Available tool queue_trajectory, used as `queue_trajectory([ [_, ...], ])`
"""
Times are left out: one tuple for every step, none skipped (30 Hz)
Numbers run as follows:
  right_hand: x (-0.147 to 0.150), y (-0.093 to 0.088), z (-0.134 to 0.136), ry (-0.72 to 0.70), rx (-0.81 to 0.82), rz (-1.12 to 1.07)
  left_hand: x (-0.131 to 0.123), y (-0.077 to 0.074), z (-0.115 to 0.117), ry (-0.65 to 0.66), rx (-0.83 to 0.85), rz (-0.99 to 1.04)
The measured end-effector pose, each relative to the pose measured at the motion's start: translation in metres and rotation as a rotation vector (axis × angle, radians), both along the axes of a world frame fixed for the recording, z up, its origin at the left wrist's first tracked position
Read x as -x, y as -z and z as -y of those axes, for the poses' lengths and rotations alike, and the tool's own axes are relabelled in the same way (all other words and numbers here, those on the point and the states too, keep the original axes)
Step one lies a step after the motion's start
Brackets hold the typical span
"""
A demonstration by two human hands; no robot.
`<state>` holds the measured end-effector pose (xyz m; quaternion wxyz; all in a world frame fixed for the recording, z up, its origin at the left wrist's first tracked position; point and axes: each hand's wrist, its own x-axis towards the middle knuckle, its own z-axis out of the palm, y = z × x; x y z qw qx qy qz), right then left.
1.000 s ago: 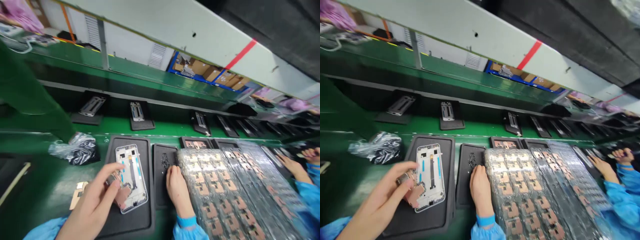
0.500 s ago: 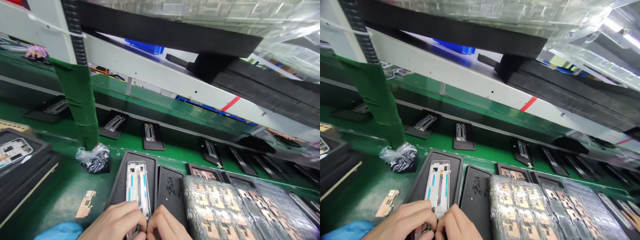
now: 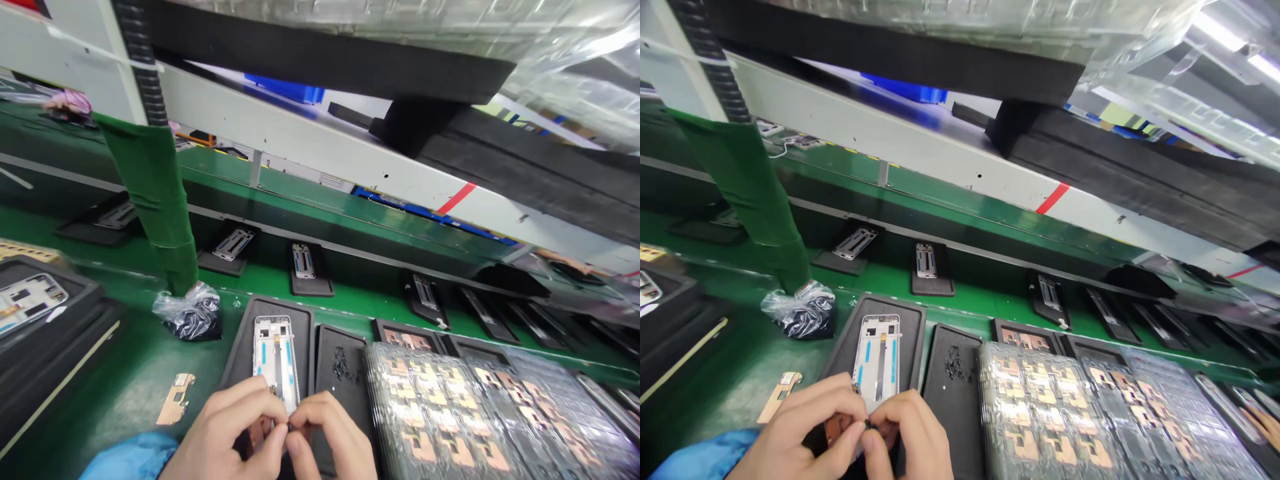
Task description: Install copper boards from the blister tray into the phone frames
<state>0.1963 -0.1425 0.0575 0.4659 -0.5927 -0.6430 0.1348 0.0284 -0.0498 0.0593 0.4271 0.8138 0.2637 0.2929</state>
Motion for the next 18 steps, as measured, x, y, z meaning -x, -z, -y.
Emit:
queue_trajectory([
  [0.001,-0.002,-0.001,-0.016,0.01,-0.006,0.001,-0.002,0.0,0.006,0.022,-0.001],
  [0.002,-0.003,-0.002,-0.025,0.026,-0.015,0.002,-0.004,0.0,0.017,0.043,-0.002],
  [0.003,-0.005,-0.002,-0.025,0.048,-0.026,0.003,-0.006,0.0,0.031,0.062,-0.003],
  [0.004,-0.006,-0.001,-0.018,0.071,-0.037,0.004,-0.006,-0.001,0.042,0.081,-0.003],
  [0.005,-0.007,-0.001,-0.009,0.093,-0.047,0.005,-0.007,-0.001,0.055,0.1,-0.005],
  [0.006,-0.008,0.0,-0.001,0.111,-0.056,0.006,-0.006,-0.001,0.066,0.117,-0.009],
  [0.007,-0.009,0.0,-0.001,0.127,-0.063,0.006,-0.006,-0.002,0.078,0.129,-0.013],
  [0.008,-0.01,0.001,0.0,0.139,-0.071,0.006,-0.005,-0.002,0.087,0.14,-0.02],
  [0.009,-0.01,0.001,0.002,0.143,-0.081,0.006,-0.005,-0.002,0.093,0.149,-0.027],
  [0.009,-0.01,0.0,0.006,0.141,-0.088,0.006,-0.005,-0.002,0.095,0.156,-0.033],
  [0.01,-0.01,0.0,0.009,0.134,-0.088,0.006,-0.004,-0.002,0.095,0.161,-0.036],
  [0.009,-0.009,-0.001,0.012,0.124,-0.082,0.006,-0.004,-0.003,0.09,0.164,-0.038],
  [0.009,-0.009,-0.001,0.015,0.116,-0.078,0.006,-0.004,-0.003,0.086,0.167,-0.042],
  [0.009,-0.008,-0.001,0.021,0.111,-0.084,0.006,-0.004,-0.004,0.084,0.176,-0.047],
  [0.008,-0.008,-0.001,0.028,0.116,-0.111,0.007,-0.004,-0.004,0.094,0.195,-0.045],
  [0.007,-0.007,0.0,0.037,0.135,-0.165,0.008,-0.004,-0.005,0.101,0.232,-0.043],
  [0.007,-0.007,0.001,0.046,0.167,-0.24,0.01,-0.004,-0.006,0.096,0.289,-0.044],
  [0.006,-0.006,0.002,0.052,0.214,-0.325,0.012,-0.003,-0.006,0.074,0.359,-0.048],
])
